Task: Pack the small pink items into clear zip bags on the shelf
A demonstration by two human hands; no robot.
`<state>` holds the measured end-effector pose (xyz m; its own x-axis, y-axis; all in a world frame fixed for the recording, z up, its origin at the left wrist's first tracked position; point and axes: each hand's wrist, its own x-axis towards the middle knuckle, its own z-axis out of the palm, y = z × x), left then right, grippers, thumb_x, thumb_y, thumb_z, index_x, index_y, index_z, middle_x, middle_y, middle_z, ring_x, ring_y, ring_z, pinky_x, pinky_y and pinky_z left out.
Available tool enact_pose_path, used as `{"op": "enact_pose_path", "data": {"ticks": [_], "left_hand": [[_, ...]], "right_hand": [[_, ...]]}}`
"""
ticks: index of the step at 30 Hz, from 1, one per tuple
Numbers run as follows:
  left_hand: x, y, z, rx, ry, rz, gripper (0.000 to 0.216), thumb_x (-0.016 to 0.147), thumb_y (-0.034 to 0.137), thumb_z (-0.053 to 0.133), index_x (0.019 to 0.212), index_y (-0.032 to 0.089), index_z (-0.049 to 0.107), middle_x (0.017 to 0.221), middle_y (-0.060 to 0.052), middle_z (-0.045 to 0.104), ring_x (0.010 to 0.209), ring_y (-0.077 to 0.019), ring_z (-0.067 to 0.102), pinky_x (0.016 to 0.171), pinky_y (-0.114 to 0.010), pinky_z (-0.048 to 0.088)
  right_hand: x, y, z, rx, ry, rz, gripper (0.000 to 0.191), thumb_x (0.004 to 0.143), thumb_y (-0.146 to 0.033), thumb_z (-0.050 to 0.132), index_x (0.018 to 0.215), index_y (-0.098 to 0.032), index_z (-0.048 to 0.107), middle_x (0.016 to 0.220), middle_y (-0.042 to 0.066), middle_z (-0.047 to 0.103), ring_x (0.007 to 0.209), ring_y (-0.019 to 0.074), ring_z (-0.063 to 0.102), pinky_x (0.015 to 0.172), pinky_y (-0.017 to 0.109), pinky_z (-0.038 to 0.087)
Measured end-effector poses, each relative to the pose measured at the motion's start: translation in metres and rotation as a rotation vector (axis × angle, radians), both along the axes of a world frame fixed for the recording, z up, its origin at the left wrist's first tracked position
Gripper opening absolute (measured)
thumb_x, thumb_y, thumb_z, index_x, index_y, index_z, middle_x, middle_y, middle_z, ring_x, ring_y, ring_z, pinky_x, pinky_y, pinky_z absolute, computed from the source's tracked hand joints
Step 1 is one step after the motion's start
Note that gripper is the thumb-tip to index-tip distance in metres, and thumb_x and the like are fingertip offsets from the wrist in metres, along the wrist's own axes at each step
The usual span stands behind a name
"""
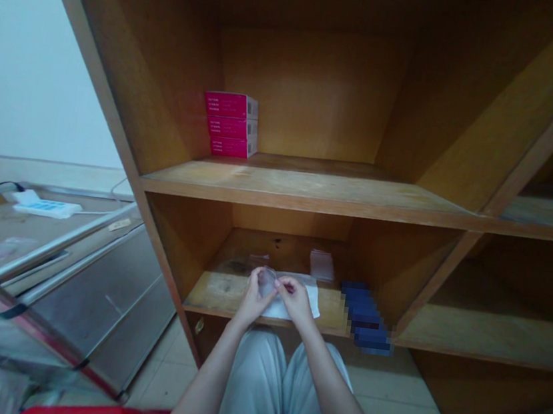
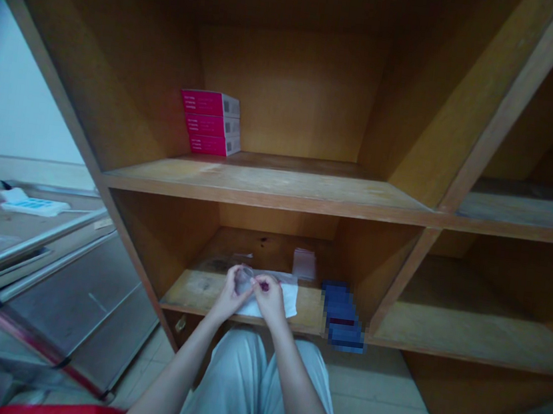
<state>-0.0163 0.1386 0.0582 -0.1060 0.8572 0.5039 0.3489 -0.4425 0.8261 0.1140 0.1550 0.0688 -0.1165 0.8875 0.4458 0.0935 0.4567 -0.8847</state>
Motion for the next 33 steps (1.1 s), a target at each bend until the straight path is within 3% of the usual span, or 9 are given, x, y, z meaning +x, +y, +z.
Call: {"op": "enact_pose_path", "data": {"ticks": [6,14,18,25,33], "left_hand": [[-0.009,-0.002,0.009,-0.219,-0.348,-0.151,0.038,0.073,0.038,0.054,0.104,0.019,0.044,0.083,-0.003,0.057,0.072,-0.0134,0.055,0.064,-0.024,0.043],[-0.015,0.001,0.009,-0.297,-0.505,-0.196,0.026,0.071,0.037,0.059,0.085,0.016,0.053,0.058,0.003,0.052,0.05,-0.0074,0.046,0.05,-0.017,0.035],[-0.017,0.001,0.01,-0.328,-0.525,-0.257,0.024,0.07,0.037,0.06,0.08,0.016,0.053,0.053,0.004,0.051,0.047,-0.0065,0.044,0.048,-0.016,0.033],[-0.016,0.0,0.012,-0.341,-0.532,-0.24,0.025,0.066,0.037,0.063,0.075,0.014,0.057,0.068,0.001,0.057,0.058,-0.0092,0.05,0.055,-0.018,0.038],[-0.017,-0.001,0.012,-0.328,-0.462,-0.221,0.024,0.066,0.038,0.063,0.071,0.014,0.06,0.063,0.0,0.06,0.059,-0.0118,0.053,0.059,-0.022,0.04]], "right_hand": [[-0.002,0.0,0.005,-0.043,0.015,-0.012,0.019,0.075,-0.033,0.051,0.069,-0.017,0.059,0.07,0.004,0.062,0.068,0.0164,0.057,0.065,0.027,0.044],[0.001,-0.004,0.019,-0.082,-0.008,0.022,0.025,0.077,-0.039,0.049,0.068,-0.017,0.056,0.064,0.003,0.06,0.061,0.0152,0.057,0.06,0.025,0.044],[0.004,-0.005,0.025,-0.126,0.046,0.051,0.028,0.077,-0.044,0.048,0.066,-0.018,0.052,0.058,0.002,0.058,0.054,0.0144,0.056,0.054,0.025,0.044],[0.004,-0.006,0.025,-0.149,0.06,0.066,0.034,0.075,-0.05,0.046,0.064,-0.019,0.051,0.057,0.001,0.058,0.053,0.0143,0.055,0.053,0.025,0.044],[0.005,-0.007,0.014,-0.135,0.066,0.072,0.025,0.075,-0.042,0.05,0.067,-0.018,0.052,0.055,0.0,0.057,0.053,0.0138,0.055,0.052,0.024,0.044]]}}
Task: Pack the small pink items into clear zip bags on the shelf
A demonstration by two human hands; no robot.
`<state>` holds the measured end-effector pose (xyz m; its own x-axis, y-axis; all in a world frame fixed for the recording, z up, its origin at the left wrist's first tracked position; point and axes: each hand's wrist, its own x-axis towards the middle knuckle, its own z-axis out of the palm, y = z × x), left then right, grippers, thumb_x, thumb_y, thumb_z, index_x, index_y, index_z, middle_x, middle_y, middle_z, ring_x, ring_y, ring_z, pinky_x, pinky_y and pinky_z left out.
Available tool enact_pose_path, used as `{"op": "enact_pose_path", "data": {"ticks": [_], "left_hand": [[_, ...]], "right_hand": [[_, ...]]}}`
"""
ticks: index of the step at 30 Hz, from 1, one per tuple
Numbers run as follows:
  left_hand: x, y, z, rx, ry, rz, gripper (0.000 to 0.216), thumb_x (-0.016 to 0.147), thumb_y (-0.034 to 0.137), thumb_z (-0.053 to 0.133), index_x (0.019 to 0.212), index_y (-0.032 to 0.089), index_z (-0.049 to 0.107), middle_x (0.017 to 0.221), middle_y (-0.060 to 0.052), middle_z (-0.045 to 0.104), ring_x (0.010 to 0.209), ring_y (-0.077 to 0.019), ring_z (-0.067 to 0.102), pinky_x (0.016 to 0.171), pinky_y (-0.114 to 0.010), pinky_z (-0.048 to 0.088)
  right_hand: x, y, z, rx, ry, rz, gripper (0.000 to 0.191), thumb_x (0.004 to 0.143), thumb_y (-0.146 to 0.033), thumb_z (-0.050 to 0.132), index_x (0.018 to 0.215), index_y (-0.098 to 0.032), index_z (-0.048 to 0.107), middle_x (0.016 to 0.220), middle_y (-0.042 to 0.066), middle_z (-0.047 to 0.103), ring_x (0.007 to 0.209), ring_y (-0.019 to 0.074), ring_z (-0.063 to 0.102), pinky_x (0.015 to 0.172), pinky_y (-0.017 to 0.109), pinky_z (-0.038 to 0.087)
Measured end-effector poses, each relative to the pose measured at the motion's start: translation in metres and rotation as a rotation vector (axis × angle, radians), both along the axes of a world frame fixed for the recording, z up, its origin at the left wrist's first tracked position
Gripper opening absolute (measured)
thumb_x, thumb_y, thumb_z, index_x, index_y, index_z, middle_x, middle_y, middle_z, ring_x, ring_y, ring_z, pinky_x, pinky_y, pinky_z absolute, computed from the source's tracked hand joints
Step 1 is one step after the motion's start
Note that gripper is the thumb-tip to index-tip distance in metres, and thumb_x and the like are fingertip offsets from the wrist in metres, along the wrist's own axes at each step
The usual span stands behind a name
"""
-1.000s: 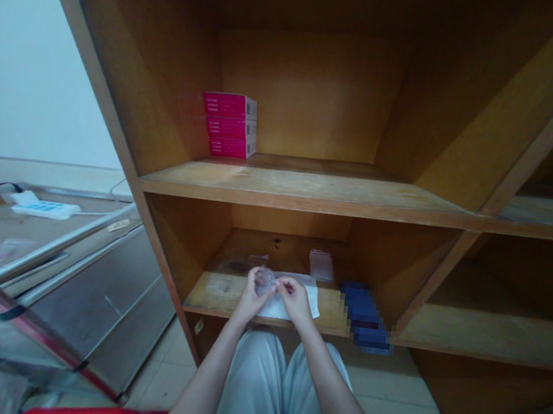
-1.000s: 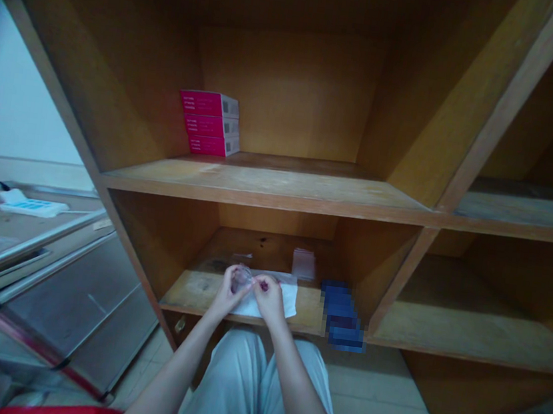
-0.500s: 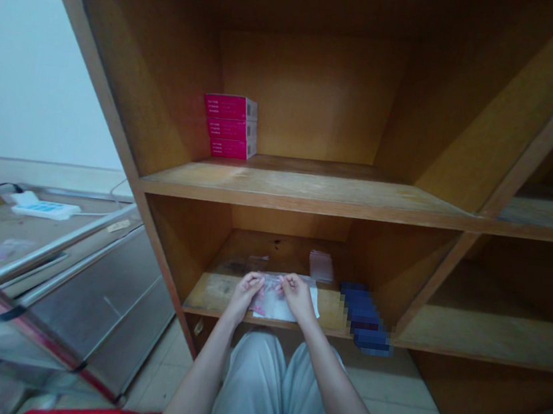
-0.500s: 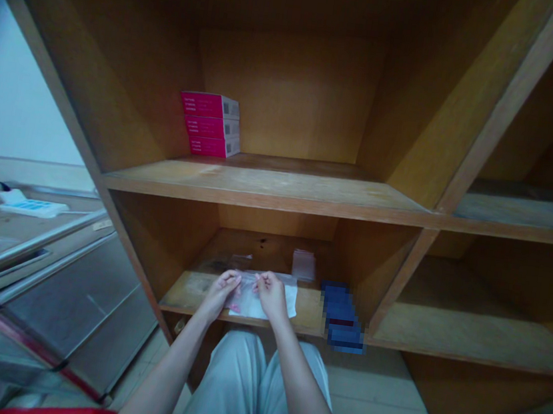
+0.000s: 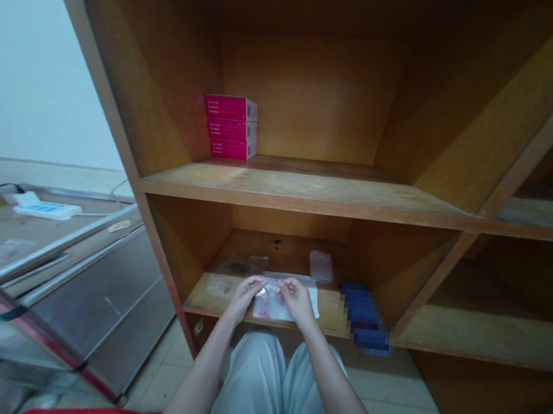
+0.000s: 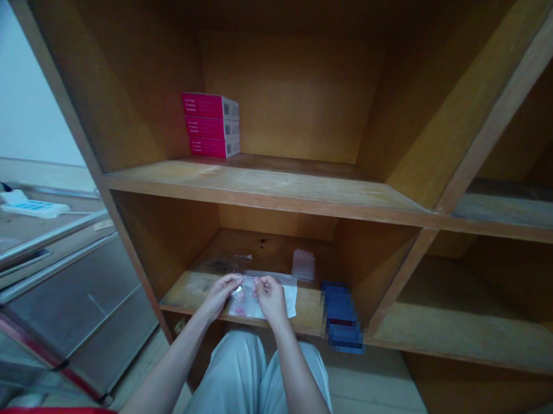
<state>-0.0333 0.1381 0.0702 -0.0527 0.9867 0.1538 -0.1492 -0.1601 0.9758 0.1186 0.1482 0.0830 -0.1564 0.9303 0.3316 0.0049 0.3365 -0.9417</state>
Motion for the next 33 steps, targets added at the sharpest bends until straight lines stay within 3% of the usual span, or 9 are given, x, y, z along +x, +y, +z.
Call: {"op": "enact_pose_path", "data": {"ticks": [7,16,24,28,33], "left_hand": [[-0.001,0.001,-0.003,0.004,0.031,-0.017,0.027,0.066,0.04,0.061,0.064,0.014,0.058,0.056,0.0,0.058,0.053,-0.0116,0.052,0.056,-0.023,0.04],[0.0,-0.003,0.004,-0.046,-0.05,-0.109,0.024,0.066,0.036,0.063,0.07,0.013,0.059,0.058,0.0,0.059,0.056,-0.0118,0.054,0.058,-0.022,0.041],[-0.002,-0.003,-0.001,-0.028,0.007,-0.082,0.024,0.068,0.037,0.061,0.067,0.014,0.058,0.058,-0.001,0.06,0.056,-0.0124,0.054,0.059,-0.024,0.042],[-0.001,-0.004,0.0,-0.02,0.004,-0.107,0.023,0.068,0.037,0.06,0.065,0.014,0.056,0.057,0.0,0.058,0.055,-0.0118,0.052,0.058,-0.023,0.042],[0.0,-0.005,0.004,-0.008,0.024,-0.136,0.024,0.067,0.037,0.061,0.062,0.015,0.055,0.055,0.001,0.055,0.054,-0.0111,0.05,0.057,-0.022,0.041]], "right_hand": [[-0.001,0.003,-0.005,-0.001,0.017,0.01,0.018,0.074,-0.031,0.049,0.062,-0.018,0.052,0.054,0.0,0.057,0.051,0.0132,0.054,0.051,0.023,0.042],[-0.008,0.005,-0.005,-0.016,0.038,0.005,0.013,0.07,-0.026,0.049,0.06,-0.018,0.053,0.055,0.0,0.057,0.052,0.0135,0.055,0.052,0.024,0.044],[-0.015,0.006,-0.009,-0.052,0.084,0.072,0.018,0.07,-0.035,0.053,0.062,-0.019,0.05,0.055,-0.001,0.057,0.051,0.0131,0.054,0.05,0.024,0.043],[-0.019,0.007,-0.015,-0.08,0.088,0.095,0.013,0.067,-0.031,0.054,0.065,-0.019,0.049,0.057,-0.002,0.057,0.049,0.0122,0.054,0.047,0.022,0.042],[-0.02,0.001,-0.008,-0.058,0.071,0.097,0.005,0.067,-0.023,0.05,0.063,-0.019,0.049,0.054,-0.003,0.057,0.049,0.0118,0.054,0.048,0.022,0.042]]}}
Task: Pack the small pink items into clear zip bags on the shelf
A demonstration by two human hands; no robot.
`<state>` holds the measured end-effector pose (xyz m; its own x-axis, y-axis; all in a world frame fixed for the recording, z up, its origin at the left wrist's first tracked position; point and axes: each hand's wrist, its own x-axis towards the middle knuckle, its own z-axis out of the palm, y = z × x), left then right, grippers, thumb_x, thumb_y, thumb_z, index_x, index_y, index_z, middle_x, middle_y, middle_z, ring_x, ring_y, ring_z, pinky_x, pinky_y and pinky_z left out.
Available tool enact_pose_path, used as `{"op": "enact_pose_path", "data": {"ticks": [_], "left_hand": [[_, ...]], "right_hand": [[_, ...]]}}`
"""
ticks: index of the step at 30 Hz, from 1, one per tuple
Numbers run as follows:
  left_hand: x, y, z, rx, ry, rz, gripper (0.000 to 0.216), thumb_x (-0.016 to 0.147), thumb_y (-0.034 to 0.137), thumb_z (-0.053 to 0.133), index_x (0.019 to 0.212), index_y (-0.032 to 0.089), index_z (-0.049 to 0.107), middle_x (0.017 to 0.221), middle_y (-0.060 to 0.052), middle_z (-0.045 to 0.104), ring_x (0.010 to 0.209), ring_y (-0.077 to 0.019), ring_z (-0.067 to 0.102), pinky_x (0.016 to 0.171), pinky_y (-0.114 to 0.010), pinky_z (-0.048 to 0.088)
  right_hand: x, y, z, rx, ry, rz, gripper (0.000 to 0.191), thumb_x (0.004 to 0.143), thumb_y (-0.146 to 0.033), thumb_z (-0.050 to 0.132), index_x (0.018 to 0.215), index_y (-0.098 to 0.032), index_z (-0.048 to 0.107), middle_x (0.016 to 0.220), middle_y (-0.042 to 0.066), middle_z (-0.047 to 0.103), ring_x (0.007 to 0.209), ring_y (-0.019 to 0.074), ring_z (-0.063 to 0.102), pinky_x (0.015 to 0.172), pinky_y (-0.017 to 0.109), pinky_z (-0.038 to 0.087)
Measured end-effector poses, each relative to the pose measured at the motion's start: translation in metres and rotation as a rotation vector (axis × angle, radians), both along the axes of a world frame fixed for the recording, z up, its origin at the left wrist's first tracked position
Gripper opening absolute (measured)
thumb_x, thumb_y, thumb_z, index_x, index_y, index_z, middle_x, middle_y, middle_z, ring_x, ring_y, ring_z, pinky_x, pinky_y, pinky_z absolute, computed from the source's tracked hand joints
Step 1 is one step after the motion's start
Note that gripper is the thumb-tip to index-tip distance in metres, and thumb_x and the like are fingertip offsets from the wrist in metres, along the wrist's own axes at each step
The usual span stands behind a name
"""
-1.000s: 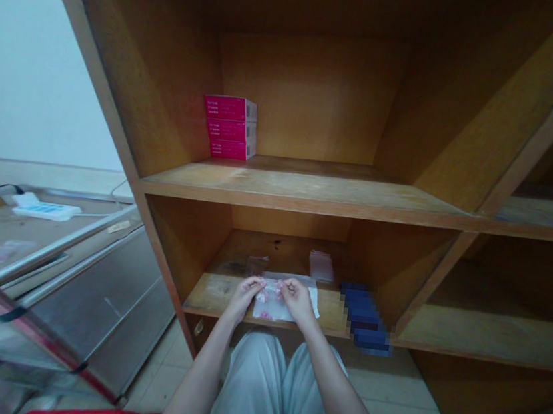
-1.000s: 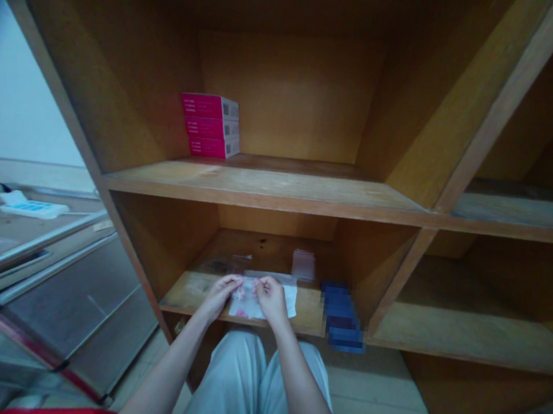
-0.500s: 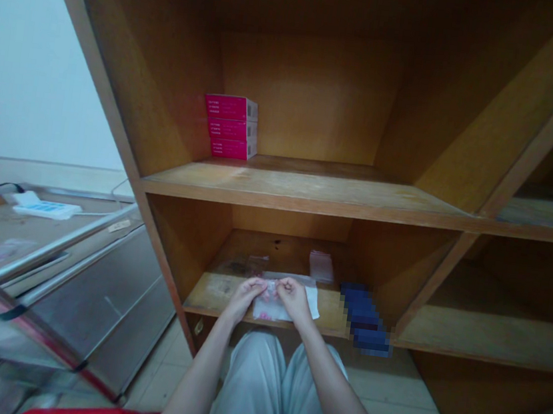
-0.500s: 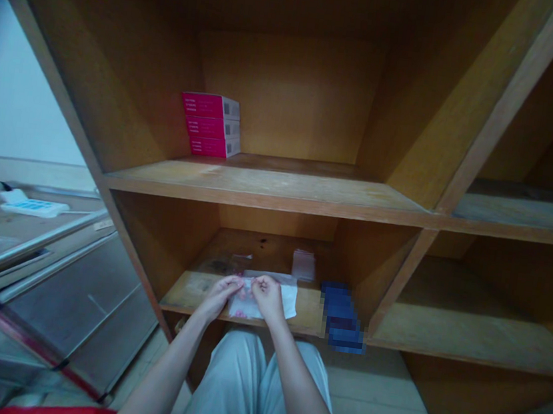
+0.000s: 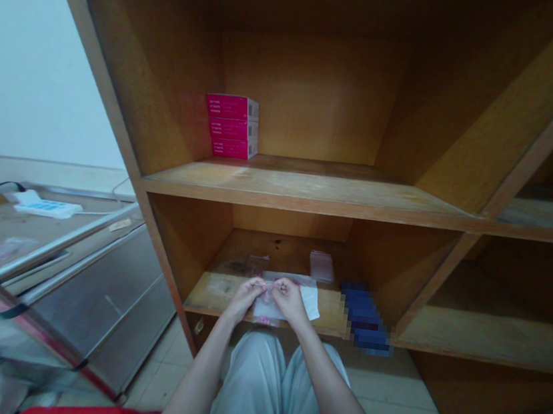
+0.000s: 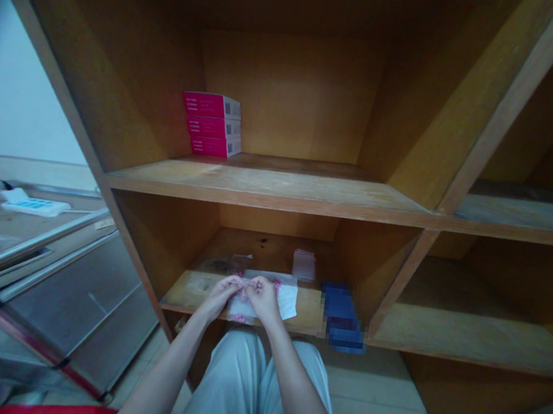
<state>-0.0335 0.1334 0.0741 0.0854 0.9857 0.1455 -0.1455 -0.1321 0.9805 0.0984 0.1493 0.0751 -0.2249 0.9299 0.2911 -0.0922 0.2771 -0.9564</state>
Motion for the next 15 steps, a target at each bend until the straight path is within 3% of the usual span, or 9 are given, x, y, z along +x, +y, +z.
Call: {"op": "enact_pose_path", "data": {"ticks": [6,15], "left_hand": [[-0.0003,0.0,-0.001,-0.03,-0.005,-0.025,0.025,0.068,0.039,0.06,0.071,0.014,0.057,0.058,0.0,0.057,0.055,-0.0118,0.052,0.058,-0.023,0.041],[-0.0004,0.0015,-0.0032,0.015,0.045,-0.016,0.023,0.069,0.037,0.06,0.068,0.014,0.058,0.057,0.001,0.056,0.056,-0.011,0.051,0.059,-0.022,0.039]], "right_hand": [[-0.0003,-0.0049,0.0087,-0.009,0.003,-0.001,0.004,0.066,-0.021,0.05,0.062,-0.019,0.05,0.053,-0.002,0.059,0.05,0.0131,0.056,0.049,0.023,0.045],[0.0024,-0.0089,0.012,0.006,-0.01,-0.003,0.007,0.068,-0.021,0.049,0.061,-0.019,0.052,0.055,0.0,0.06,0.053,0.0143,0.057,0.054,0.025,0.046]]}}
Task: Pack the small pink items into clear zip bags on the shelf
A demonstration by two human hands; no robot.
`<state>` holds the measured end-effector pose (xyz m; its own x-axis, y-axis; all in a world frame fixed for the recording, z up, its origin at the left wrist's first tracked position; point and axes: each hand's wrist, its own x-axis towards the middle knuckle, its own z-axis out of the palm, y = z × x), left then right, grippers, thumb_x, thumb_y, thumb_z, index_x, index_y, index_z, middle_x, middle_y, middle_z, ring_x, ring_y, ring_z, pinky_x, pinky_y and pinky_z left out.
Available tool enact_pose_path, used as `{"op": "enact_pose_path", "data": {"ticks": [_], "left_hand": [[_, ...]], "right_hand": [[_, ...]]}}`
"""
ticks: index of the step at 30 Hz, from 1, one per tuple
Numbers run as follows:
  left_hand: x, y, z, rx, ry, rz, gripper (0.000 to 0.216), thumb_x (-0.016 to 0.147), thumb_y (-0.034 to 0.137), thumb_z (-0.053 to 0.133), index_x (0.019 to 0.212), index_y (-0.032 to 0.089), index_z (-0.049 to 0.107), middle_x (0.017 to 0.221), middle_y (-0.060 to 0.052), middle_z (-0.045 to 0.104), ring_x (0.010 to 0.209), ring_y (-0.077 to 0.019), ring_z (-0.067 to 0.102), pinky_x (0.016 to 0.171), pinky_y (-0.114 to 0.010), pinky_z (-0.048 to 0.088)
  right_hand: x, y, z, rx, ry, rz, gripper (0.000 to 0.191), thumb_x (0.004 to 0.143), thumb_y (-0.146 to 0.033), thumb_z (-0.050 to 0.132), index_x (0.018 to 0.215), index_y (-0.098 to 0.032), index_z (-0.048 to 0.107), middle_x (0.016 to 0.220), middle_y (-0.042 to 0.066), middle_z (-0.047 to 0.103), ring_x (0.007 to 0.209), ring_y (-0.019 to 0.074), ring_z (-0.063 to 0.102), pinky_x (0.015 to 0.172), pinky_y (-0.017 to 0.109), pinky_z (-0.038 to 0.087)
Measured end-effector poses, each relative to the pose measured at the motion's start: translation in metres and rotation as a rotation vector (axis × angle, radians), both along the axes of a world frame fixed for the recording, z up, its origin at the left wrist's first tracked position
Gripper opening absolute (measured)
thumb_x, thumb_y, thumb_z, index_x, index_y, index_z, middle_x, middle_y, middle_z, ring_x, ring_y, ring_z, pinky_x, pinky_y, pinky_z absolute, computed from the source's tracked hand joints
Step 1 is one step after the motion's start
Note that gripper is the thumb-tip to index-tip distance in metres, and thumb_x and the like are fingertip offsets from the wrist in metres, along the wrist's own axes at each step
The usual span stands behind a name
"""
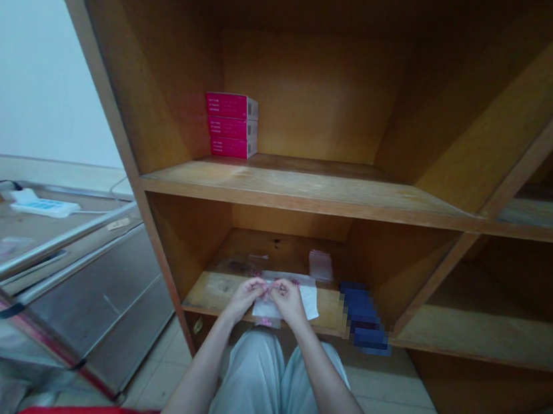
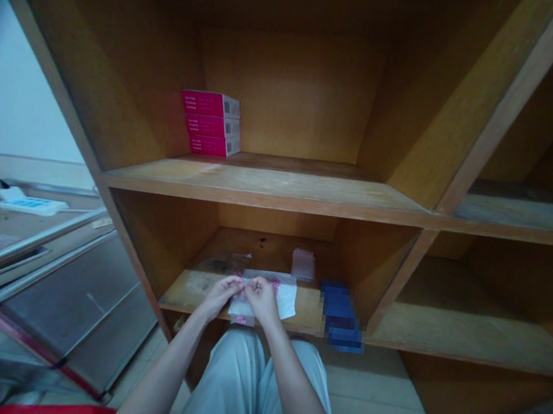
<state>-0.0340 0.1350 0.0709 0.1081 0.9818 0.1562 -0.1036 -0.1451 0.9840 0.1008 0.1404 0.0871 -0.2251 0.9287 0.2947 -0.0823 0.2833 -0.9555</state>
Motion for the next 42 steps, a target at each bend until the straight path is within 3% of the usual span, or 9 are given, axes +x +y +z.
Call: {"op": "enact_pose_path", "data": {"ticks": [9,18,30,37,42], "left_hand": [[0.0,0.003,-0.008,-0.002,0.004,0.045,0.02,0.071,0.034,0.058,0.071,0.014,0.06,0.056,0.001,0.058,0.053,-0.0113,0.052,0.057,-0.022,0.04],[0.002,-0.001,0.004,-0.038,-0.006,0.12,0.025,0.067,0.039,0.061,0.063,0.013,0.059,0.056,0.0,0.059,0.052,-0.0111,0.052,0.055,-0.022,0.04],[-0.003,0.004,-0.007,-0.02,-0.082,0.156,0.025,0.066,0.037,0.063,0.073,0.013,0.061,0.069,-0.002,0.062,0.063,-0.0115,0.055,0.062,-0.022,0.041],[0.004,-0.001,0.003,-0.105,-0.125,0.102,0.031,0.07,0.043,0.057,0.076,0.014,0.06,0.064,-0.002,0.063,0.054,-0.0117,0.055,0.055,-0.022,0.042],[0.001,-0.002,0.003,-0.1,-0.114,0.034,0.026,0.068,0.04,0.06,0.072,0.014,0.057,0.051,0.001,0.059,0.044,-0.0094,0.051,0.05,-0.021,0.04]], "right_hand": [[0.003,-0.004,0.007,0.008,0.016,-0.013,0.009,0.067,-0.018,0.048,0.061,-0.019,0.054,0.057,0.0,0.06,0.053,0.0133,0.057,0.054,0.024,0.046],[0.011,-0.003,0.008,0.022,-0.047,0.003,0.013,0.071,-0.023,0.048,0.064,-0.016,0.057,0.059,0.001,0.061,0.052,0.0114,0.054,0.046,0.02,0.042],[0.018,-0.011,0.024,0.015,-0.092,0.074,0.032,0.077,-0.04,0.049,0.064,-0.015,0.063,0.061,0.003,0.064,0.042,0.0098,0.052,0.045,0.021,0.041],[0.023,0.001,0.018,-0.014,0.014,-0.05,0.035,0.076,-0.046,0.048,0.079,-0.015,0.064,0.061,0.003,0.065,0.047,0.0134,0.056,0.047,0.024,0.044],[0.032,0.012,0.001,-0.037,0.098,-0.116,0.036,0.075,-0.041,0.052,0.099,-0.016,0.059,0.066,0.003,0.065,0.052,0.014,0.057,0.05,0.025,0.045]]}}
